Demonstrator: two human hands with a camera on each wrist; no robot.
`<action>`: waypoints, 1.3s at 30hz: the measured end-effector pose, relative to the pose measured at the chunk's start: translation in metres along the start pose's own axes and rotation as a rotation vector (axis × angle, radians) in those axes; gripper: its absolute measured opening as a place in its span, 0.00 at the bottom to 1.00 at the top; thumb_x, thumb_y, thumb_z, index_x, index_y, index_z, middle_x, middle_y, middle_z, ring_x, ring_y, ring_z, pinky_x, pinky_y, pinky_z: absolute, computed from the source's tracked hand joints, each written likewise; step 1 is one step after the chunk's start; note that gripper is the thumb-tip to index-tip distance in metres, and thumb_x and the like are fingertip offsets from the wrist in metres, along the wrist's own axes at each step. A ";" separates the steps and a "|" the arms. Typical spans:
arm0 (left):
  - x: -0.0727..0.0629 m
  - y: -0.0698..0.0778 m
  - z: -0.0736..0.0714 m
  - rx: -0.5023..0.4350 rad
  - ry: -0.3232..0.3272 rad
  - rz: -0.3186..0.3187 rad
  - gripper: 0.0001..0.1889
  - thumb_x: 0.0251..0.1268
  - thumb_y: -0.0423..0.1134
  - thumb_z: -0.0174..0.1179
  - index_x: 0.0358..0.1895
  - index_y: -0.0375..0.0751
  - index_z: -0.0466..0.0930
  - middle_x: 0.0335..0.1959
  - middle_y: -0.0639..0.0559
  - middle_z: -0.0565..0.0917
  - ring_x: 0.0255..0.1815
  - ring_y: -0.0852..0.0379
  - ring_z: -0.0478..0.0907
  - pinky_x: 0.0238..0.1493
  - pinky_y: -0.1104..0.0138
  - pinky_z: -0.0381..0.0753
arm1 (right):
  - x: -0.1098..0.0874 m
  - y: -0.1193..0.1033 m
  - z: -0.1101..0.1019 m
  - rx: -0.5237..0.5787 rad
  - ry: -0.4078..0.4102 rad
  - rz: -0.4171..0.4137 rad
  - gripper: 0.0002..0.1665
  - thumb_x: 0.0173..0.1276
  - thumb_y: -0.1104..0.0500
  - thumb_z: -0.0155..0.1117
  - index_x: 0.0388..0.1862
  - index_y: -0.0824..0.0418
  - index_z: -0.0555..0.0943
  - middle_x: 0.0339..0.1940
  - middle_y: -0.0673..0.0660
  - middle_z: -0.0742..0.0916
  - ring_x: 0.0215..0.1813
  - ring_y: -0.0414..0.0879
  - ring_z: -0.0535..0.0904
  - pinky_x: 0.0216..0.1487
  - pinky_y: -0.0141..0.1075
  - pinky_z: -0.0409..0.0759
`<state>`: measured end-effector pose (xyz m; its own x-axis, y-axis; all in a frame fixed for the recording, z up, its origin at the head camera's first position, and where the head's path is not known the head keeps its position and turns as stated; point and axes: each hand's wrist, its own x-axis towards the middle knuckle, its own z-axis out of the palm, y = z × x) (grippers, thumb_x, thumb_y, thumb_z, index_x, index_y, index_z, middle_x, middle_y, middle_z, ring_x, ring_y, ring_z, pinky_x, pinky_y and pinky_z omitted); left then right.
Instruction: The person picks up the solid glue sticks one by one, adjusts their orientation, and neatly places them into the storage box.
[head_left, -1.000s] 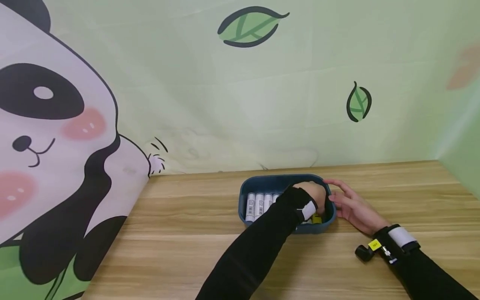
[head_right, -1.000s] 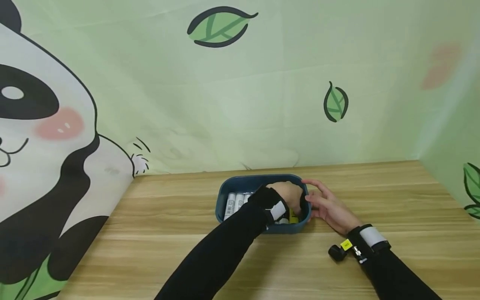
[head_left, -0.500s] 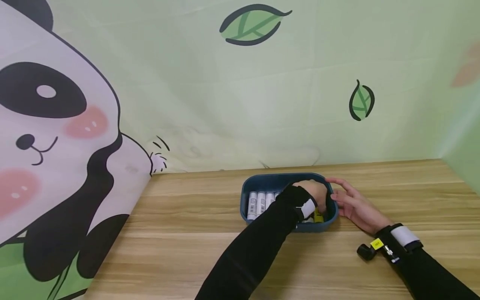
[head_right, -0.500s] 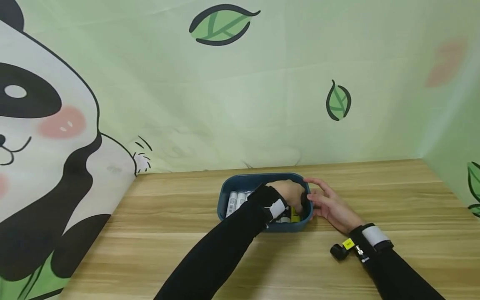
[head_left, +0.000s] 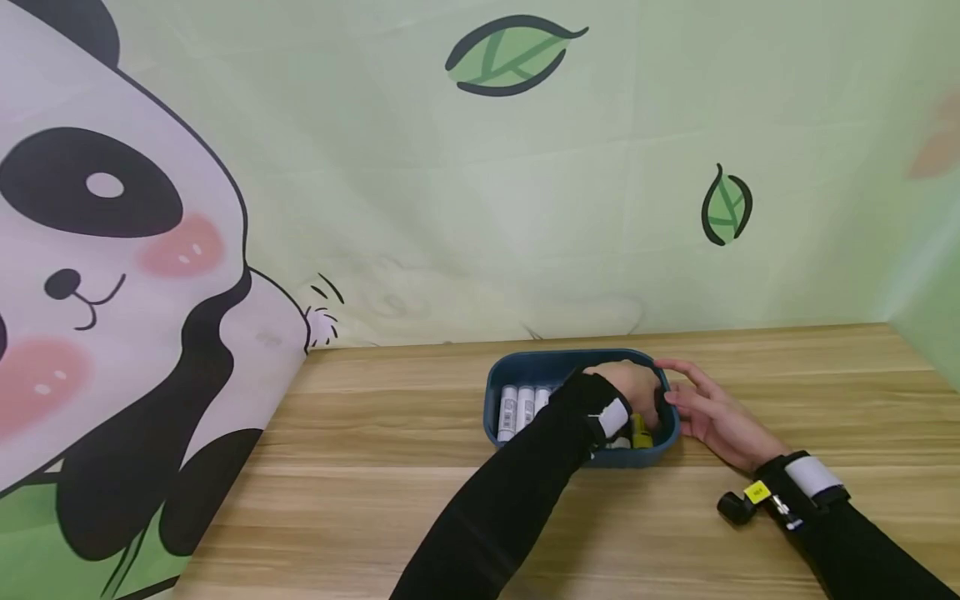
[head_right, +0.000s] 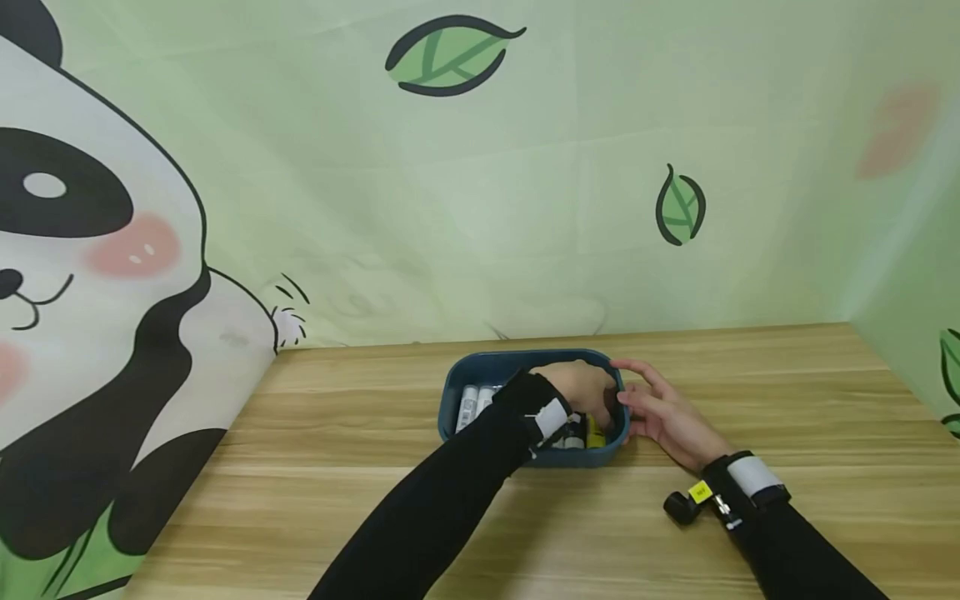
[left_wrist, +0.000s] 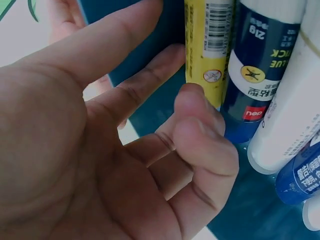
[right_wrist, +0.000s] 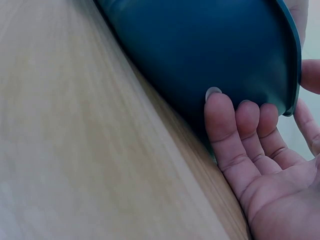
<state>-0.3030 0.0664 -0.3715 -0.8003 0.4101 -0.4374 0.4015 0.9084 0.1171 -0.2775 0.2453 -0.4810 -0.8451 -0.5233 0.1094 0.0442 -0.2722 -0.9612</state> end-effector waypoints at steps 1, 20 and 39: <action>-0.004 -0.001 -0.002 -0.011 0.006 0.010 0.13 0.62 0.53 0.73 0.48 0.59 0.87 0.47 0.62 0.85 0.45 0.61 0.79 0.51 0.59 0.78 | 0.000 0.000 0.000 0.001 -0.002 -0.001 0.26 0.86 0.65 0.42 0.77 0.50 0.61 0.50 0.50 0.84 0.49 0.43 0.84 0.50 0.37 0.83; -0.024 -0.048 -0.005 -0.209 0.132 0.137 0.07 0.77 0.47 0.62 0.48 0.49 0.83 0.41 0.58 0.84 0.38 0.60 0.78 0.40 0.68 0.76 | 0.006 -0.002 0.000 -0.034 0.021 0.048 0.25 0.87 0.62 0.42 0.76 0.46 0.61 0.59 0.55 0.82 0.56 0.45 0.83 0.55 0.41 0.83; -0.037 -0.111 0.012 -0.431 0.466 0.195 0.14 0.82 0.40 0.56 0.61 0.41 0.83 0.48 0.48 0.82 0.43 0.56 0.77 0.43 0.67 0.76 | 0.001 -0.027 -0.003 -0.116 0.096 -0.122 0.18 0.87 0.62 0.43 0.69 0.57 0.71 0.31 0.50 0.78 0.27 0.43 0.71 0.27 0.35 0.73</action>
<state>-0.3131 -0.0506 -0.3791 -0.8788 0.4747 0.0479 0.4217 0.7258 0.5435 -0.2811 0.2551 -0.4554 -0.8875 -0.4114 0.2078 -0.1192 -0.2308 -0.9657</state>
